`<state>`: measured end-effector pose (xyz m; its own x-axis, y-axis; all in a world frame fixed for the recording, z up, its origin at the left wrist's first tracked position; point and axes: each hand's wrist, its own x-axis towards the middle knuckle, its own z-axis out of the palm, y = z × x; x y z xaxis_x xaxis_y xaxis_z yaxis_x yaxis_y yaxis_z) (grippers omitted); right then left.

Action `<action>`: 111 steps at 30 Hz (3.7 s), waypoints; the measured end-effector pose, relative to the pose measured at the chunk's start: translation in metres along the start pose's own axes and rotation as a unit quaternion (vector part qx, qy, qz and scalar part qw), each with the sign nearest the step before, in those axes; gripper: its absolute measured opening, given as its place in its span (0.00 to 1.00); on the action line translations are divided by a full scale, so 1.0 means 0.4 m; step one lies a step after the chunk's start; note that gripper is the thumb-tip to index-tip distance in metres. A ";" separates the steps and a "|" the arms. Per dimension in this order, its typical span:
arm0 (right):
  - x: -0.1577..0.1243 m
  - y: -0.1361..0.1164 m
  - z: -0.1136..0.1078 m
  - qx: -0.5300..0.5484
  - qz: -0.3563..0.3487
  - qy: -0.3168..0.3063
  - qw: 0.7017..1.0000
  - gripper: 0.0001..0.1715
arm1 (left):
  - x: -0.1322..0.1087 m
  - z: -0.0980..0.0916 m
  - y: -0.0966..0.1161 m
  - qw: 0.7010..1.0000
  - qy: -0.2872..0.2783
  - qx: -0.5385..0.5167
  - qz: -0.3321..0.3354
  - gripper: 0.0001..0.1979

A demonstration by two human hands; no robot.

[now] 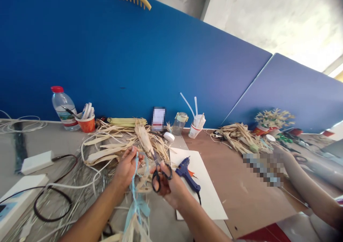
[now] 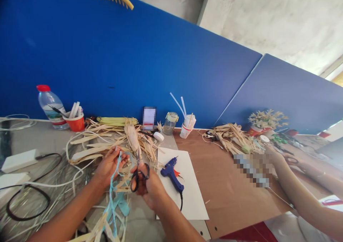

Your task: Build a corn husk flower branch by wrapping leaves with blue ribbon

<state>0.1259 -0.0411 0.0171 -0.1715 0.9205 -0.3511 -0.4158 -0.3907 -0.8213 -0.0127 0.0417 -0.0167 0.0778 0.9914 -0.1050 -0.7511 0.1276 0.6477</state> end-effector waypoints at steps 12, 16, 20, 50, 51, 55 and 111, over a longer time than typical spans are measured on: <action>0.040 -0.057 -0.094 -0.714 -0.079 0.155 0.678 0.25 | -0.014 0.011 0.052 0.994 -0.071 -0.012 -0.086 0.06; 0.063 -0.048 -0.071 -0.765 -0.082 0.155 0.620 0.23 | -0.006 0.008 0.068 0.991 -0.084 -0.056 -0.092 0.04; 0.083 -0.045 -0.061 -0.782 -0.080 0.108 0.609 0.28 | 0.003 0.007 0.085 0.987 -0.082 -0.109 -0.082 0.07; -0.023 -0.058 0.053 -0.635 -0.295 -0.141 0.700 0.22 | 0.012 -0.001 0.099 0.980 0.059 -0.182 -0.048 0.17; -0.030 -0.069 0.055 -0.643 -0.279 -0.137 0.700 0.20 | 0.013 -0.002 0.097 0.980 0.054 -0.184 -0.047 0.17; -0.046 -0.106 0.062 -0.656 -0.252 -0.128 0.700 0.16 | 0.009 0.002 0.086 0.982 0.045 -0.179 -0.048 0.17; 0.056 -0.195 0.031 -0.779 -0.369 -0.054 0.503 0.13 | -0.017 0.032 0.068 0.993 0.000 0.111 0.026 0.12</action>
<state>0.1435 0.0101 0.0787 -0.5670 0.7798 0.2653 0.7895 0.6063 -0.0948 -0.0254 0.0388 0.0114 0.0434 0.9968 -0.0673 -0.5904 0.0800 0.8032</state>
